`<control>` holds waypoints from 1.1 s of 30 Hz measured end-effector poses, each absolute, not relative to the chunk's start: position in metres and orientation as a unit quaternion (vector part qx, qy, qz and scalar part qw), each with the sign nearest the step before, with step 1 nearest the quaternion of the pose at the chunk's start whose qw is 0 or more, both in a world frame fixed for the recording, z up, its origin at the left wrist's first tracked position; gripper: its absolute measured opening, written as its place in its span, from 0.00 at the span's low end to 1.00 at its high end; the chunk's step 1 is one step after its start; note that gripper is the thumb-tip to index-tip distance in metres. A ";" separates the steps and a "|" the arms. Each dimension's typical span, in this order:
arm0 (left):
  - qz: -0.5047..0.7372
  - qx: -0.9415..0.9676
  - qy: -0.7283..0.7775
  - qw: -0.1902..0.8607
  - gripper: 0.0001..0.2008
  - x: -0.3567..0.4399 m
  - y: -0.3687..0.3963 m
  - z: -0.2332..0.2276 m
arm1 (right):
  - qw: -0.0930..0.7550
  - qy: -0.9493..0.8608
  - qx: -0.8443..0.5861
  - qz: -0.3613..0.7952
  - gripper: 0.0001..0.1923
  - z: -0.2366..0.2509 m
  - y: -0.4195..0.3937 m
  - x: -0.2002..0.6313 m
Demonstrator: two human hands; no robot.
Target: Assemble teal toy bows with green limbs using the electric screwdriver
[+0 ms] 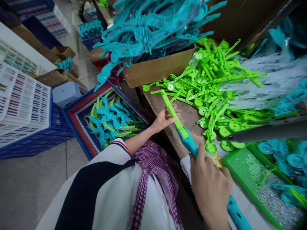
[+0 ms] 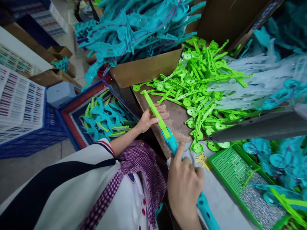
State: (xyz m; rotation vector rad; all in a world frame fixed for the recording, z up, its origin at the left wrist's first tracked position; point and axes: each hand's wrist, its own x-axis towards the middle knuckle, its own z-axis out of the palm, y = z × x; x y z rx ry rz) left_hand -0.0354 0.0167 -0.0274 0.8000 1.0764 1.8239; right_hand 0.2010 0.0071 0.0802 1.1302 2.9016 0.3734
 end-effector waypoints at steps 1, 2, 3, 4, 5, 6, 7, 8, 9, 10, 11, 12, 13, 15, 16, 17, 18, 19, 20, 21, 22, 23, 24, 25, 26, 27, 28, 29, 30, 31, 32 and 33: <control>0.717 0.325 0.424 0.449 0.37 -0.036 0.014 -0.023 | 0.004 0.927 0.358 0.113 0.29 0.088 0.000 0.202; 0.706 0.325 0.417 0.471 0.36 -0.037 0.012 -0.020 | 0.001 0.928 0.356 0.107 0.31 0.094 -0.007 0.202; 0.699 0.320 0.410 0.491 0.36 -0.036 0.010 -0.018 | -0.003 0.930 0.353 0.102 0.32 0.099 -0.012 0.203; 0.694 0.312 0.403 0.508 0.35 -0.035 0.009 -0.016 | -0.010 0.931 0.351 0.100 0.34 0.101 -0.015 0.203; 0.692 0.303 0.397 0.521 0.35 -0.034 0.007 -0.016 | -0.017 0.932 0.349 0.101 0.36 0.102 -0.018 0.202; 0.692 0.294 0.392 0.531 0.35 -0.033 0.007 -0.016 | -0.023 0.932 0.347 0.102 0.37 0.103 -0.019 0.202; 0.692 0.285 0.389 0.537 0.34 -0.032 0.006 -0.016 | -0.027 0.932 0.347 0.103 0.38 0.103 -0.021 0.200; 0.693 0.279 0.388 0.540 0.34 -0.031 0.006 -0.016 | -0.027 0.931 0.348 0.105 0.39 0.103 -0.022 0.199; 0.694 0.275 0.388 0.540 0.34 -0.030 0.006 -0.016 | -0.025 0.930 0.351 0.107 0.38 0.102 -0.023 0.198; 0.694 0.275 0.390 0.539 0.34 -0.030 0.007 -0.016 | -0.024 0.928 0.354 0.109 0.37 0.102 -0.023 0.196; 0.695 0.279 0.392 0.535 0.33 -0.031 0.007 -0.016 | -0.019 0.927 0.357 0.110 0.36 0.102 -0.023 0.195; 0.694 0.284 0.395 0.531 0.33 -0.032 0.008 -0.016 | -0.011 0.927 0.357 0.113 0.34 0.100 -0.021 0.195; 0.694 0.291 0.398 0.525 0.32 -0.033 0.008 -0.017 | -0.002 0.928 0.355 0.116 0.31 0.099 -0.017 0.195; 0.690 0.303 0.409 0.515 0.31 -0.036 0.008 -0.021 | 0.032 0.928 0.353 0.115 0.27 0.092 -0.002 0.200; 0.686 0.307 0.417 0.512 0.31 -0.037 0.008 -0.025 | 0.058 0.928 0.355 0.101 0.25 0.086 0.010 0.203; 0.680 0.308 0.426 0.511 0.31 -0.037 0.007 -0.029 | 0.088 0.927 0.357 0.074 0.24 0.081 0.023 0.207; 0.673 0.307 0.436 0.513 0.31 -0.037 0.006 -0.033 | 0.117 0.926 0.358 0.037 0.24 0.075 0.037 0.212; 0.665 0.302 0.446 0.517 0.32 -0.037 0.005 -0.037 | 0.145 0.923 0.356 -0.009 0.25 0.069 0.050 0.216; 0.657 0.294 0.456 0.523 0.32 -0.036 0.004 -0.041 | 0.170 0.919 0.352 -0.058 0.26 0.064 0.062 0.221; 0.651 0.283 0.464 0.530 0.33 -0.035 0.003 -0.045 | 0.192 0.911 0.348 -0.106 0.27 0.059 0.072 0.224; 0.647 0.270 0.471 0.536 0.34 -0.033 0.003 -0.047 | 0.211 0.902 0.347 -0.150 0.28 0.056 0.079 0.226; 0.644 0.258 0.475 0.541 0.34 -0.032 0.002 -0.049 | 0.225 0.891 0.349 -0.185 0.29 0.053 0.084 0.227; 0.642 0.247 0.480 0.545 0.35 -0.031 0.002 -0.050 | 0.235 0.880 0.354 -0.213 0.30 0.051 0.086 0.228; 0.639 0.239 0.483 0.549 0.35 -0.030 0.002 -0.050 | 0.240 0.871 0.360 -0.234 0.31 0.050 0.087 0.228; 0.636 0.234 0.486 0.552 0.35 -0.030 0.003 -0.050 | 0.239 0.864 0.366 -0.252 0.31 0.049 0.086 0.227; 0.632 0.232 0.487 0.556 0.35 -0.031 0.003 -0.050 | 0.237 0.857 0.370 -0.268 0.31 0.048 0.085 0.227; 0.626 0.231 0.487 0.563 0.35 -0.031 0.003 -0.050 | 0.235 0.852 0.371 -0.285 0.31 0.046 0.085 0.227; 0.620 0.232 0.484 0.572 0.34 -0.032 0.002 -0.050 | 0.236 0.846 0.367 -0.308 0.31 0.044 0.086 0.228; 0.613 0.232 0.478 0.584 0.34 -0.033 0.002 -0.051 | 0.240 0.839 0.357 -0.334 0.30 0.041 0.087 0.229; 0.608 0.230 0.472 0.596 0.34 -0.034 0.002 -0.051 | 0.242 0.831 0.346 -0.362 0.29 0.037 0.090 0.231; 0.602 0.227 0.466 0.607 0.34 -0.034 0.001 -0.052 | 0.240 0.824 0.333 -0.391 0.29 0.033 0.093 0.233; 0.598 0.223 0.464 0.615 0.33 -0.034 0.002 -0.053 | 0.233 0.817 0.322 -0.418 0.29 0.029 0.097 0.235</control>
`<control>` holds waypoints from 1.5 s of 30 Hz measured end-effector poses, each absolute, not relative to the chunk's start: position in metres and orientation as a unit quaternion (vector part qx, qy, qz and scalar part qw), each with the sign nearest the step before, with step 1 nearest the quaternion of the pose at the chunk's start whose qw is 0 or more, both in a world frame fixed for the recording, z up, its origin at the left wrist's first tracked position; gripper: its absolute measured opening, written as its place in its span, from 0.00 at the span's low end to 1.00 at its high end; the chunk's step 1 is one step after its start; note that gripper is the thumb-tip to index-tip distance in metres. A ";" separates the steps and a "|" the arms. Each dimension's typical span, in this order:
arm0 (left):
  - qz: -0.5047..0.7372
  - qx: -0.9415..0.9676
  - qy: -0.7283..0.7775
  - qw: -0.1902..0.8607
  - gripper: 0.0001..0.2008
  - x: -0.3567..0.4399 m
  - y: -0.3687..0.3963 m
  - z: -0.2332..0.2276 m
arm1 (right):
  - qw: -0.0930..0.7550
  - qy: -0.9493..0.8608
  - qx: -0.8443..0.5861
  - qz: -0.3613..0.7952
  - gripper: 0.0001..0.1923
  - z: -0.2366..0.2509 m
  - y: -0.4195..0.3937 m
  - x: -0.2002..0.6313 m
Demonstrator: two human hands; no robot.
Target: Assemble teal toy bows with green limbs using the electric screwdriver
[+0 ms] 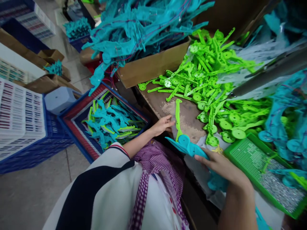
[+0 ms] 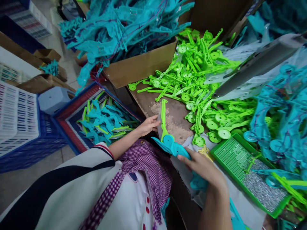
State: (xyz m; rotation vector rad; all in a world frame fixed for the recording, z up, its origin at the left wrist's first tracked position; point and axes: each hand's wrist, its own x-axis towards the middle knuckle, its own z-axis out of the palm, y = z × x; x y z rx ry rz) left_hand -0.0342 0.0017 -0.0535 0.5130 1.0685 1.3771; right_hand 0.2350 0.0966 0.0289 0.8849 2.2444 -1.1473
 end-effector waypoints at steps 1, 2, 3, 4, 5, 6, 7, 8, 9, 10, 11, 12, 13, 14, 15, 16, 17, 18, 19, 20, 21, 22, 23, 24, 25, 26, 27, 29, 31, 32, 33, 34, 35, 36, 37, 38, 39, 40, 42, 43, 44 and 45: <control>0.594 0.218 0.466 0.619 0.31 -0.034 0.002 -0.055 | 0.225 0.810 0.315 -0.440 0.29 0.025 0.100 0.236; 0.590 0.212 0.472 0.619 0.29 -0.034 0.004 -0.055 | 0.217 0.804 0.312 -0.457 0.29 0.020 0.102 0.237; 0.586 0.206 0.482 0.618 0.27 -0.034 0.005 -0.056 | 0.212 0.799 0.315 -0.467 0.29 0.017 0.103 0.238; 0.582 0.201 0.492 0.616 0.24 -0.034 0.007 -0.056 | 0.208 0.794 0.320 -0.473 0.30 0.013 0.104 0.238; 0.577 0.196 0.502 0.614 0.22 -0.034 0.009 -0.056 | 0.204 0.792 0.327 -0.474 0.31 0.010 0.103 0.237; 0.571 0.193 0.509 0.614 0.20 -0.034 0.012 -0.055 | 0.197 0.791 0.336 -0.472 0.32 0.007 0.102 0.237; 0.566 0.190 0.516 0.614 0.19 -0.035 0.014 -0.054 | 0.185 0.792 0.345 -0.469 0.33 0.005 0.100 0.236; 0.562 0.189 0.520 0.615 0.18 -0.037 0.016 -0.053 | 0.170 0.793 0.354 -0.467 0.33 0.002 0.098 0.235; 0.557 0.189 0.525 0.615 0.18 -0.038 0.019 -0.052 | 0.155 0.794 0.361 -0.464 0.34 -0.001 0.096 0.234; 0.553 0.190 0.531 0.614 0.18 -0.040 0.021 -0.051 | 0.141 0.796 0.366 -0.461 0.33 -0.005 0.094 0.233; 0.548 0.190 0.539 0.611 0.17 -0.042 0.024 -0.049 | 0.126 0.799 0.369 -0.458 0.32 -0.008 0.091 0.232; 0.541 0.190 0.549 0.609 0.16 -0.044 0.026 -0.048 | 0.110 0.804 0.370 -0.452 0.30 -0.010 0.088 0.232; 0.532 0.189 0.560 0.606 0.16 -0.046 0.028 -0.047 | 0.093 0.812 0.370 -0.441 0.27 -0.012 0.085 0.231; 0.521 0.189 0.571 0.605 0.15 -0.048 0.030 -0.047 | 0.077 0.822 0.374 -0.422 0.25 -0.013 0.081 0.231; 0.509 0.191 0.581 0.606 0.15 -0.049 0.031 -0.046 | 0.061 0.833 0.386 -0.392 0.23 -0.013 0.076 0.231; 0.497 0.193 0.590 0.607 0.14 -0.050 0.032 -0.046 | 0.047 0.842 0.404 -0.355 0.21 -0.011 0.070 0.230; 0.486 0.196 0.598 0.607 0.14 -0.051 0.034 -0.045 | 0.033 0.847 0.427 -0.315 0.19 -0.007 0.064 0.229; 0.479 0.200 0.603 0.606 0.15 -0.052 0.036 -0.045 | 0.015 0.848 0.449 -0.281 0.18 -0.002 0.057 0.227; 0.474 0.202 0.608 0.604 0.16 -0.052 0.039 -0.044 | -0.011 0.846 0.467 -0.258 0.17 0.006 0.051 0.223; 0.474 0.206 0.611 0.600 0.17 -0.052 0.042 -0.044 | -0.047 0.841 0.476 -0.252 0.17 0.014 0.047 0.217; 0.472 0.211 0.612 0.599 0.19 -0.052 0.046 -0.044 | -0.094 0.833 0.478 -0.262 0.17 0.024 0.045 0.209; 0.470 0.218 0.612 0.597 0.21 -0.052 0.051 -0.044 | -0.153 0.819 0.477 -0.282 0.16 0.034 0.046 0.200; 0.467 0.227 0.611 0.598 0.22 -0.051 0.055 -0.044 | -0.222 0.798 0.472 -0.303 0.16 0.043 0.049 0.189; 0.462 0.237 0.610 0.599 0.23 -0.050 0.059 -0.044 | -0.302 0.767 0.469 -0.318 0.15 0.051 0.055 0.180; 0.456 0.247 0.608 0.601 0.24 -0.049 0.062 -0.044 | -0.382 0.727 0.466 -0.330 0.14 0.057 0.060 0.173; 0.449 0.256 0.606 0.604 0.24 -0.048 0.064 -0.044 | -0.448 0.687 0.460 -0.338 0.13 0.060 0.065 0.169; 0.443 0.263 0.605 0.607 0.24 -0.048 0.066 -0.044 | -0.501 0.649 0.459 -0.342 0.13 0.061 0.067 0.170; 0.436 0.271 0.605 0.608 0.25 -0.050 0.066 -0.045 | -0.558 0.586 0.481 -0.338 0.12 0.053 0.065 0.189; 0.435 0.274 0.607 0.606 0.26 -0.052 0.065 -0.047 | -0.577 0.526 0.545 -0.306 0.11 0.037 0.053 0.232; 0.436 0.275 0.608 0.604 0.26 -0.053 0.065 -0.048 | -0.584 0.485 0.587 -0.282 0.12 0.028 0.046 0.260; 0.437 0.276 0.608 0.603 0.26 -0.054 0.065 -0.049 | -0.594 0.443 0.626 -0.244 0.13 0.020 0.040 0.291; 0.439 0.276 0.606 0.604 0.25 -0.054 0.065 -0.049 | -0.604 0.409 0.656 -0.193 0.13 0.013 0.036 0.323; 0.442 0.275 0.603 0.605 0.24 -0.053 0.066 -0.049 | -0.604 0.386 0.682 -0.144 0.13 0.009 0.033 0.354; 0.446 0.272 0.600 0.606 0.23 -0.053 0.066 -0.049 | -0.585 0.377 0.709 -0.113 0.13 0.005 0.034 0.382; 0.451 0.267 0.597 0.608 0.23 -0.052 0.066 -0.048 | -0.540 0.380 0.743 -0.109 0.12 0.004 0.038 0.407; 0.454 0.263 0.594 0.610 0.23 -0.051 0.067 -0.047 | -0.485 0.380 0.783 -0.082 0.10 0.003 0.044 0.426; 0.456 0.259 0.592 0.612 0.23 -0.051 0.067 -0.047 | -0.432 0.397 0.805 -0.080 0.09 0.003 0.053 0.441; 0.454 0.258 0.591 0.615 0.23 -0.051 0.067 -0.046 | -0.401 0.409 0.816 -0.080 0.09 0.004 0.065 0.452; 0.453 0.257 0.591 0.616 0.24 -0.050 0.066 -0.045 | -0.380 0.423 0.820 -0.068 0.10 0.006 0.092 0.462; 0.454 0.257 0.591 0.616 0.24 -0.051 0.065 -0.045 | -0.385 0.418 0.821 -0.055 0.10 0.008 0.106 0.465; 0.456 0.256 0.591 0.615 0.24 -0.051 0.065 -0.044 | -0.382 0.413 0.826 -0.041 0.09 0.009 0.119 0.467; 0.458 0.253 0.590 0.615 0.24 -0.051 0.064 -0.044 | -0.376 0.406 0.832 -0.030 0.08 0.010 0.129 0.469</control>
